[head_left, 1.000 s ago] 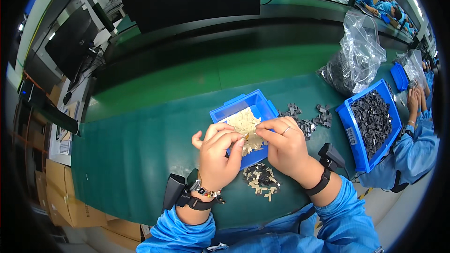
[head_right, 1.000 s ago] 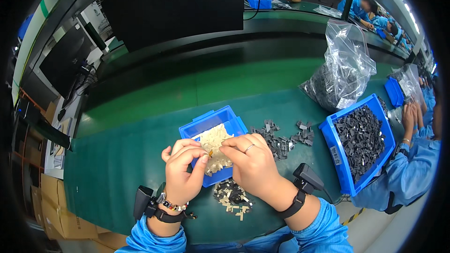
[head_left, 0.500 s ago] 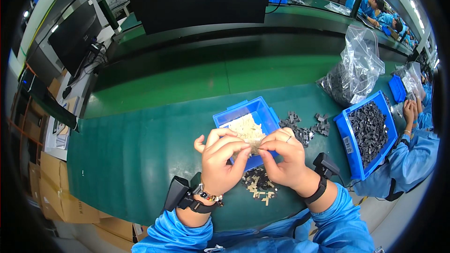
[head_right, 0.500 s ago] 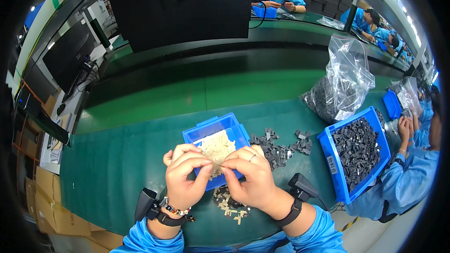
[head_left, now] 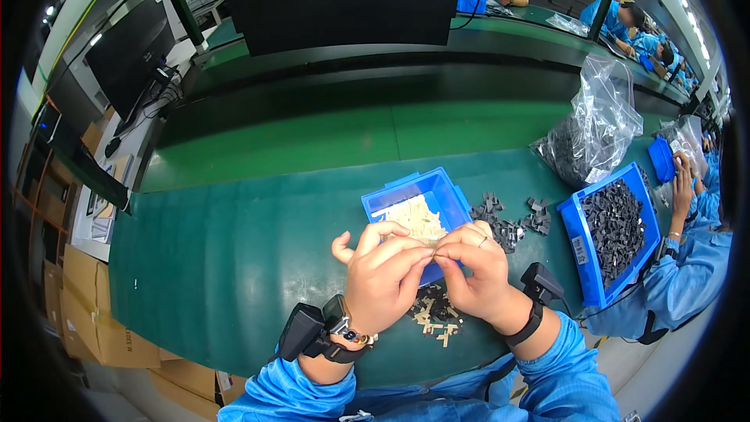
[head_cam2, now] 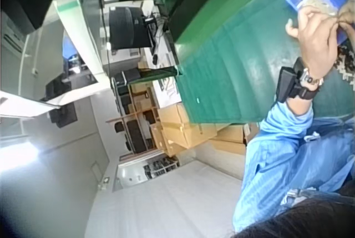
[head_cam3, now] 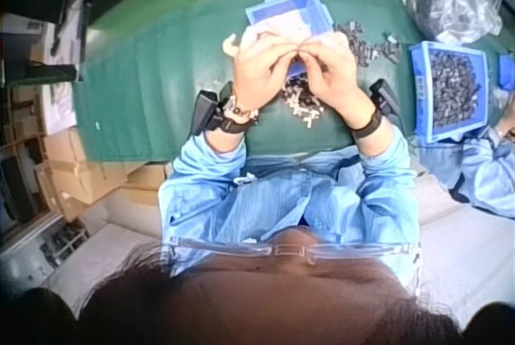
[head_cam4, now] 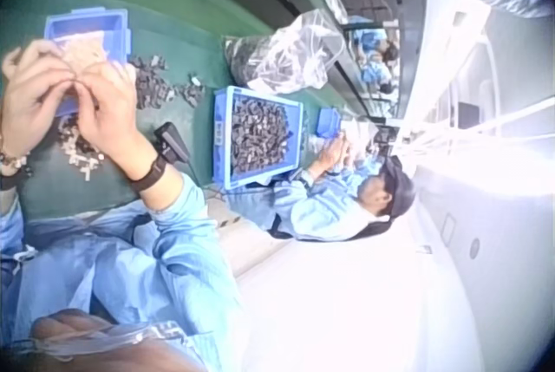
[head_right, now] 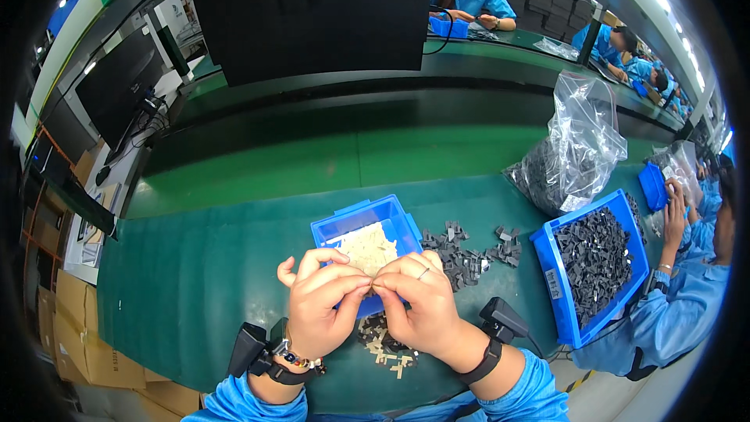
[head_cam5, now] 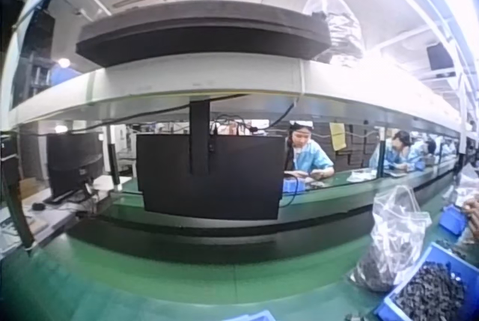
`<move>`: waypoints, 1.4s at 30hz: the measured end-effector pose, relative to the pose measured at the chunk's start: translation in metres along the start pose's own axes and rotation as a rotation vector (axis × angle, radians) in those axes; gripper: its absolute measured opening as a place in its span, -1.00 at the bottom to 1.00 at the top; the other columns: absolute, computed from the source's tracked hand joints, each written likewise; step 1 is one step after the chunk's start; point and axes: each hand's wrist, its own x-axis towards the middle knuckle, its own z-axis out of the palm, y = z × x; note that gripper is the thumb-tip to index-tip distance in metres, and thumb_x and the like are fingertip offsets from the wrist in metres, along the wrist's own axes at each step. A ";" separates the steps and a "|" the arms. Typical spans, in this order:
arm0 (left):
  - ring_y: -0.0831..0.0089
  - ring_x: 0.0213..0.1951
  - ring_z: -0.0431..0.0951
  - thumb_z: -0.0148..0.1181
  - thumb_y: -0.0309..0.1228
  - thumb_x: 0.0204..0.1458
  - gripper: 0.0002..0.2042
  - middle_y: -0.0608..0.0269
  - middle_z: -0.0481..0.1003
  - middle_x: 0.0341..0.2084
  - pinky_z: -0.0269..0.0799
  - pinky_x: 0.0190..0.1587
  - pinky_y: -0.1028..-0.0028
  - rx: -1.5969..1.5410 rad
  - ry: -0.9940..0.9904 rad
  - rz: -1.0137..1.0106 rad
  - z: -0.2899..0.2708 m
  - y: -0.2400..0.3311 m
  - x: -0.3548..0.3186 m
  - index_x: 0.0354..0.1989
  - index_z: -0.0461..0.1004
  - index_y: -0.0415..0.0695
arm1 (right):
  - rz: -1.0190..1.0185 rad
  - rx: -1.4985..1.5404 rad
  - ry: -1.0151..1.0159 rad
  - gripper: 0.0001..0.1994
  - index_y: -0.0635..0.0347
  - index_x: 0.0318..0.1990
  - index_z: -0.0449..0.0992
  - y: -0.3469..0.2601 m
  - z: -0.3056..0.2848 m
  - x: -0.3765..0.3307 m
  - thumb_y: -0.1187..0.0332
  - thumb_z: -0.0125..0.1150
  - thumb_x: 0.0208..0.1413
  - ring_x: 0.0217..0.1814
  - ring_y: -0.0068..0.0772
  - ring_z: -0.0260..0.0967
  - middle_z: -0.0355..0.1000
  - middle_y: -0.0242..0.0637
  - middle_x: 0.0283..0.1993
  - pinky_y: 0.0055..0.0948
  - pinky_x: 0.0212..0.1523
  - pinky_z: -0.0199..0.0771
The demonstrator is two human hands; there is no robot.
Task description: Assembling small plastic and metal components at a manufacturing workstation.
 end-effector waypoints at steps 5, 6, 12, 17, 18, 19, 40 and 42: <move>0.39 -0.14 0.49 0.29 -0.44 -0.05 -0.96 0.50 0.55 -0.43 -0.14 0.07 -0.01 0.000 0.001 0.017 0.005 -0.003 0.001 -0.42 0.60 0.02 | -0.010 -0.031 -0.004 -0.85 0.19 -0.40 0.50 0.003 -0.001 -0.001 0.62 0.25 -0.16 -0.41 -0.30 0.38 0.48 -0.32 -0.41 -0.36 -0.31 0.16; 0.39 -0.14 0.49 0.29 -0.44 -0.05 -0.96 0.50 0.55 -0.43 -0.14 0.07 -0.01 -0.008 -0.002 0.018 0.008 -0.004 0.001 -0.42 0.60 0.02 | -0.008 -0.045 -0.004 -0.85 0.19 -0.40 0.50 0.004 -0.002 -0.003 0.62 0.26 -0.17 -0.41 -0.30 0.38 0.48 -0.33 -0.41 -0.36 -0.31 0.16; 0.36 -0.14 0.49 0.27 -0.48 -0.07 -0.96 0.45 0.57 -0.45 -0.15 0.11 0.08 0.021 0.006 -0.030 -0.002 -0.004 0.001 -0.46 0.59 -0.01 | -0.008 -0.065 0.008 -0.84 0.18 -0.41 0.49 -0.002 -0.002 0.001 0.62 0.26 -0.19 -0.41 -0.29 0.38 0.48 -0.32 -0.41 -0.35 -0.31 0.17; 0.38 -0.12 0.50 0.26 -0.52 -0.15 -0.90 0.47 0.58 -0.44 -0.12 0.11 0.08 0.164 0.050 -0.085 0.002 -0.013 0.004 -0.48 0.60 0.01 | 0.011 -0.138 0.094 -0.83 0.17 -0.41 0.49 0.008 -0.009 0.000 0.63 0.27 -0.18 -0.42 -0.29 0.38 0.49 -0.31 -0.41 -0.35 -0.31 0.18; 0.39 -0.12 0.50 0.25 -0.54 -0.16 -0.89 0.48 0.58 -0.44 -0.11 0.11 0.07 0.171 0.047 -0.092 0.003 -0.013 0.004 -0.49 0.60 0.02 | 0.011 -0.144 0.122 -0.83 0.17 -0.40 0.50 0.010 -0.010 0.000 0.63 0.28 -0.18 -0.43 -0.29 0.38 0.49 -0.31 -0.41 -0.35 -0.30 0.18; 0.39 -0.12 0.50 0.25 -0.54 -0.16 -0.89 0.48 0.58 -0.44 -0.11 0.11 0.07 0.177 0.046 -0.093 0.000 -0.012 0.003 -0.49 0.60 0.02 | 0.008 -0.137 0.127 -0.82 0.17 -0.39 0.50 0.010 -0.009 0.001 0.64 0.27 -0.18 -0.43 -0.30 0.39 0.50 -0.31 -0.40 -0.35 -0.30 0.17; 0.37 -0.13 0.51 0.31 -0.38 -0.05 -0.89 0.37 0.60 -0.38 -0.06 0.10 0.16 -0.139 -0.038 -0.075 0.002 -0.002 0.001 -0.36 0.63 -0.11 | -0.053 -0.159 0.031 -0.82 0.09 -0.34 0.59 0.003 -0.007 -0.002 0.46 0.40 -0.18 -0.32 -0.39 0.41 0.50 -0.45 -0.33 -0.32 -0.27 0.19; 0.40 -0.13 0.50 0.32 -0.39 -0.06 -0.89 0.41 0.59 -0.38 -0.09 0.10 0.14 -0.173 -0.034 -0.057 0.002 -0.002 0.001 -0.35 0.63 -0.09 | 0.004 -0.150 0.060 -0.82 0.10 -0.33 0.59 0.006 -0.009 -0.002 0.46 0.39 -0.16 -0.30 -0.37 0.42 0.50 -0.43 -0.32 -0.32 -0.25 0.21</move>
